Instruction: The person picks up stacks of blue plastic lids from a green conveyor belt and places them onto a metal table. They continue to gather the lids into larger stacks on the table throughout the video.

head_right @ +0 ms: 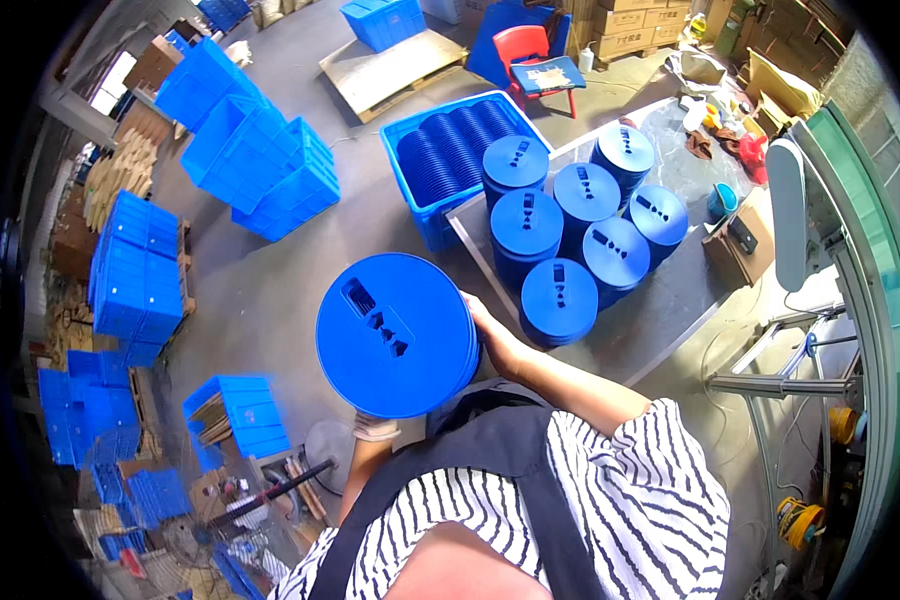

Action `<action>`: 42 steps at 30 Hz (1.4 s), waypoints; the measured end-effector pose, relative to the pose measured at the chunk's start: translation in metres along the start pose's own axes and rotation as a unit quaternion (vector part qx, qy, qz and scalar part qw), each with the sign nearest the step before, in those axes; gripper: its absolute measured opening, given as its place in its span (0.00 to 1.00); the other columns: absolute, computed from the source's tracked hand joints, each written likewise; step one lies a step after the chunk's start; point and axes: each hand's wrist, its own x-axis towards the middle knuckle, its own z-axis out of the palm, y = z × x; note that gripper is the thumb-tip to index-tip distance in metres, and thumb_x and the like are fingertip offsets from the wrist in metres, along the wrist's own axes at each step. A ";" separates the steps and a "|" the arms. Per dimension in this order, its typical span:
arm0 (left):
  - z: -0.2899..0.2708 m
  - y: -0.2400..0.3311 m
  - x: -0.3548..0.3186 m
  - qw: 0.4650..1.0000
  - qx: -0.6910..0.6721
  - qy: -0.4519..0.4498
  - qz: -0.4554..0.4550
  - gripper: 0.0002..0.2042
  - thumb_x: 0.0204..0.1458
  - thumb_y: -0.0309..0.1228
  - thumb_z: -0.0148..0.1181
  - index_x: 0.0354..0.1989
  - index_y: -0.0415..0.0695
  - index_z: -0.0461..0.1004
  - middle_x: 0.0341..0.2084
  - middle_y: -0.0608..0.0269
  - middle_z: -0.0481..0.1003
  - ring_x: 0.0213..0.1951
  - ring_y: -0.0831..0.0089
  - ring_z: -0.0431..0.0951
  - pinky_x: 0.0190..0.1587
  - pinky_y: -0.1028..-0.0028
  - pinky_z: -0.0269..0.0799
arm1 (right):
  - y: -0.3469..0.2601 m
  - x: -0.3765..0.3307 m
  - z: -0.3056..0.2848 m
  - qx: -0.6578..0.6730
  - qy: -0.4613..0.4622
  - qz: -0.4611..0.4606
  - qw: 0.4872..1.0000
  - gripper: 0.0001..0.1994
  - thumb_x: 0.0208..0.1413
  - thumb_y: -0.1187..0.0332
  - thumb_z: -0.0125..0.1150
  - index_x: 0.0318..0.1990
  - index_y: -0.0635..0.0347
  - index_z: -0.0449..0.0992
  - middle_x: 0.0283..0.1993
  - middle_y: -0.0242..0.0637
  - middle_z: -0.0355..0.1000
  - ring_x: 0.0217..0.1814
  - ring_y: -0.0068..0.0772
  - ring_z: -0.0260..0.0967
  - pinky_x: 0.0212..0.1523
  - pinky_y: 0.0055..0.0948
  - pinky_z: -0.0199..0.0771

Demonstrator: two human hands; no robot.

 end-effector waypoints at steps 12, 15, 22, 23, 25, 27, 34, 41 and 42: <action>0.071 -0.112 0.232 0.626 -0.647 -0.172 -0.400 0.18 0.55 0.36 0.49 0.53 0.45 0.63 0.47 0.58 0.69 0.48 0.67 0.69 0.50 0.68 0.67 | -0.043 0.178 -0.063 0.124 0.172 -0.075 0.974 0.32 0.55 0.43 0.43 0.61 0.54 0.53 0.61 0.39 0.54 0.64 0.34 0.48 0.63 0.36 0.44; 0.091 -0.150 0.289 0.543 -0.675 -0.191 -0.461 0.18 0.56 0.37 0.47 0.54 0.45 0.62 0.48 0.58 0.68 0.50 0.67 0.68 0.52 0.68 0.66 | -0.034 0.227 -0.079 0.090 0.232 -0.147 0.957 0.28 0.57 0.46 0.43 0.59 0.55 0.56 0.59 0.39 0.57 0.61 0.32 0.52 0.61 0.35 0.52; 0.172 -0.264 0.359 0.620 -0.564 -0.265 -0.476 0.21 0.57 0.41 0.45 0.56 0.46 0.60 0.51 0.60 0.66 0.52 0.68 0.66 0.56 0.66 0.63 | 0.032 0.316 -0.152 0.296 0.328 -0.128 0.888 0.23 0.59 0.47 0.39 0.53 0.54 0.60 0.52 0.37 0.61 0.55 0.31 0.58 0.55 0.33 0.60; 0.185 -0.266 0.375 0.615 -0.562 -0.273 -0.481 0.21 0.57 0.41 0.45 0.56 0.46 0.60 0.50 0.60 0.66 0.52 0.68 0.66 0.56 0.66 0.63 | 0.042 0.326 -0.163 0.286 0.349 -0.133 0.883 0.23 0.59 0.47 0.39 0.52 0.53 0.60 0.51 0.37 0.62 0.54 0.31 0.59 0.55 0.34 0.60; 0.211 -0.281 0.384 0.628 -0.548 -0.289 -0.470 0.21 0.56 0.42 0.47 0.56 0.46 0.60 0.50 0.61 0.66 0.52 0.68 0.66 0.56 0.66 0.63 | 0.058 0.342 -0.183 0.265 0.387 -0.142 0.872 0.22 0.59 0.48 0.38 0.52 0.53 0.61 0.50 0.36 0.63 0.53 0.31 0.60 0.55 0.34 0.61; 0.235 -0.302 0.389 0.582 -0.556 -0.252 -0.537 0.21 0.54 0.44 0.50 0.53 0.46 0.64 0.50 0.61 0.67 0.52 0.68 0.67 0.56 0.65 0.62 | 0.057 0.358 -0.199 0.423 0.365 -0.103 0.823 0.22 0.59 0.48 0.38 0.54 0.52 0.62 0.52 0.38 0.64 0.54 0.34 0.61 0.55 0.35 0.61; 0.305 -0.361 0.385 0.582 -0.529 -0.253 -0.563 0.24 0.54 0.50 0.46 0.43 0.40 0.72 0.51 0.58 0.66 0.53 0.65 0.65 0.59 0.65 0.57 | 0.101 0.385 -0.260 0.483 0.405 -0.053 0.774 0.23 0.59 0.51 0.41 0.57 0.50 0.61 0.55 0.38 0.64 0.56 0.35 0.61 0.55 0.34 0.62; 0.339 -0.376 0.384 0.613 -0.527 -0.279 -0.517 0.24 0.55 0.50 0.45 0.43 0.40 0.73 0.53 0.55 0.64 0.55 0.65 0.63 0.59 0.66 0.55 | 0.102 0.389 -0.274 0.448 0.465 -0.057 0.762 0.22 0.59 0.51 0.42 0.57 0.50 0.61 0.55 0.37 0.64 0.55 0.34 0.62 0.53 0.33 0.63; 0.341 -0.376 0.386 0.597 -0.531 -0.280 -0.532 0.25 0.55 0.51 0.44 0.45 0.40 0.72 0.53 0.55 0.64 0.55 0.65 0.62 0.59 0.66 0.55 | 0.101 0.389 -0.273 0.443 0.470 -0.058 0.761 0.22 0.59 0.52 0.42 0.57 0.50 0.61 0.55 0.37 0.64 0.55 0.34 0.62 0.53 0.33 0.63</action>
